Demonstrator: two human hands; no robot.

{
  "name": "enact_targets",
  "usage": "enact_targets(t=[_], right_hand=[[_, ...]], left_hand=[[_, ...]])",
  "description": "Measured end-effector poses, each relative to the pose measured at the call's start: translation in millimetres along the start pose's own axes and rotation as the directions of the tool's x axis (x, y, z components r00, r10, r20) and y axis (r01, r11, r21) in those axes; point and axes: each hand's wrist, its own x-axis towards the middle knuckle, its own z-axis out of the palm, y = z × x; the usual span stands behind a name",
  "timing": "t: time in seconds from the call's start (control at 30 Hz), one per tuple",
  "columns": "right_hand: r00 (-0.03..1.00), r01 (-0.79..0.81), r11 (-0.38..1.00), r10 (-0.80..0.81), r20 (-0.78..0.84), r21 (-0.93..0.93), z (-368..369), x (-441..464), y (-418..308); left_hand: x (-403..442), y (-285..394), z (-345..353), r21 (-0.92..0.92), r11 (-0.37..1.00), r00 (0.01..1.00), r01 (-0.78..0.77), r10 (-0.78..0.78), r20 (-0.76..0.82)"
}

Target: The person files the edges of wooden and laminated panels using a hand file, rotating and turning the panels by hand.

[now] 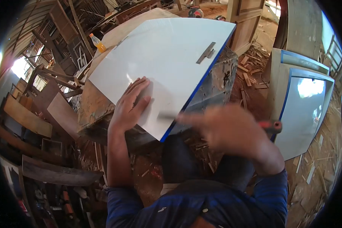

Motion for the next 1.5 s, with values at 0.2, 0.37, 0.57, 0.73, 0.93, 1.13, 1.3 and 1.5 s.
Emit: enact_targets(t=[0.2,0.37,0.57,0.73,0.93,1.13,1.3,1.5], right_hand=[[0.987,-0.112,0.994,0.110,-0.114,-0.010,6,0,21],[0.992,0.097,0.985,-0.107,0.068,0.145,9,-25,-18],[0.978,-0.168,0.986,0.169,-0.120,0.015,7,-8,31],[0.999,-0.034,0.994,0.034,-0.001,0.100,12,-14,29],[0.975,-0.123,0.982,0.147,-0.166,0.146,8,-3,71],[0.913,-0.328,0.917,0.369,-0.173,0.226,4,8,104],[0.966,-0.232,0.939,0.252,-0.049,0.256,-9,5,94],[0.832,-0.290,0.888,0.418,-0.364,0.358,-3,-6,152]], left_hand=[[-9,7,-2,-0.034,0.998,0.997,-0.056,0.058,0.059],[-6,12,-6,-0.028,0.997,0.994,-0.067,0.069,0.084],[-7,19,-5,-0.013,0.998,0.995,-0.057,0.058,0.085],[-7,19,-5,-0.033,0.998,0.993,-0.050,0.053,0.108],[-7,17,-4,-0.034,0.998,0.993,-0.061,0.064,0.099],[-5,25,-7,-0.055,0.998,0.992,-0.011,0.018,0.122],[1,22,-10,-0.007,0.999,0.987,-0.050,0.050,0.150],[55,65,-6,0.150,0.973,0.937,-0.178,0.121,0.327]])
